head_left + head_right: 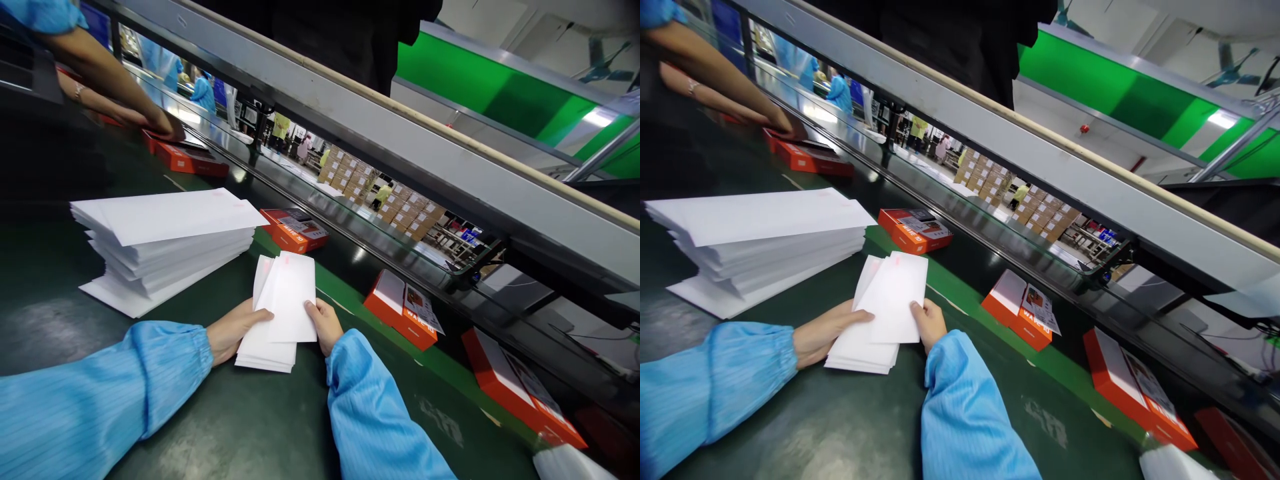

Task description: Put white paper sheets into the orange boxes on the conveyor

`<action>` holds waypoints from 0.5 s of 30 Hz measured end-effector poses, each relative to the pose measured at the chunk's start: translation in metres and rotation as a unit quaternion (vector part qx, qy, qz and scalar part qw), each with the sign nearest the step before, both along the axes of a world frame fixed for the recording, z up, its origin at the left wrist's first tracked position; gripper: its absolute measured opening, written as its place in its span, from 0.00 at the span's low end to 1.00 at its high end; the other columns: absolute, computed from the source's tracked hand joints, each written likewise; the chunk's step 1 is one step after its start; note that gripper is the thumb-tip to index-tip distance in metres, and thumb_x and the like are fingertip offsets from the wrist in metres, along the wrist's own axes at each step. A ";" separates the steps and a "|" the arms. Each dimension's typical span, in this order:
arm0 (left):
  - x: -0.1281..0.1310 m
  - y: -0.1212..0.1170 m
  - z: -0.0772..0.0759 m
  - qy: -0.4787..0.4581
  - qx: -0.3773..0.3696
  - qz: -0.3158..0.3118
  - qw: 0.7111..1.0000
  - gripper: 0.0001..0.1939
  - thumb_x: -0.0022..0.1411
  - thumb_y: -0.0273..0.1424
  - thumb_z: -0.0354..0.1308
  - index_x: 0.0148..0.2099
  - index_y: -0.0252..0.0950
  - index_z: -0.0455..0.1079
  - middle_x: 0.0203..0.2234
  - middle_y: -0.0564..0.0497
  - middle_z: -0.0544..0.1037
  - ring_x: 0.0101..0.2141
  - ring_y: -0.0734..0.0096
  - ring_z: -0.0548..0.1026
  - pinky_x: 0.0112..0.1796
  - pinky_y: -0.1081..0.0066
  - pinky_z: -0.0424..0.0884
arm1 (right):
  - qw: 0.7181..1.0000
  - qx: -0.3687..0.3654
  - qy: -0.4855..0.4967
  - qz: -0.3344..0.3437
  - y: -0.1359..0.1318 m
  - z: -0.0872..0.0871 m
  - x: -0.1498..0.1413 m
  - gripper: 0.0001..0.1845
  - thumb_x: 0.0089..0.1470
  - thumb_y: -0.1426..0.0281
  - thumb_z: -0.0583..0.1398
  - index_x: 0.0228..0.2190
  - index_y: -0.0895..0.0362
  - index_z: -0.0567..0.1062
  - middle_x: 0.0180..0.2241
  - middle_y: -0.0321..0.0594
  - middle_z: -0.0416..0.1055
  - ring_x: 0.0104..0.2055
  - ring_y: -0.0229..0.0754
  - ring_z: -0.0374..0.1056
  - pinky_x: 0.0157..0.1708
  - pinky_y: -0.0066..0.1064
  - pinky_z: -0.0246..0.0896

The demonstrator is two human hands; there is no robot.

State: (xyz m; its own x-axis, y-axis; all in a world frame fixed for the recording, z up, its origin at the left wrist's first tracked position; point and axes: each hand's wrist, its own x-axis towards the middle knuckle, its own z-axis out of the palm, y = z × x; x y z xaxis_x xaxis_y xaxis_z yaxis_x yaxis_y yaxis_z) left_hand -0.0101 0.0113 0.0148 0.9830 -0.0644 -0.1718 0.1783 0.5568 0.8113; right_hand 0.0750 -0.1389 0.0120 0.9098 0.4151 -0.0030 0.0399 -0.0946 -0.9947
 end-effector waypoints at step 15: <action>0.002 0.000 -0.006 -0.025 -0.039 0.004 0.999 0.34 0.38 0.29 0.61 0.50 0.29 0.58 0.36 0.42 0.71 0.38 0.57 0.69 0.40 0.65 0.68 | 1.000 -0.010 -0.001 0.008 -0.001 0.000 -0.001 0.27 0.32 0.49 0.62 0.27 0.60 0.69 0.26 0.40 0.69 0.32 0.46 0.64 0.31 0.33 0.58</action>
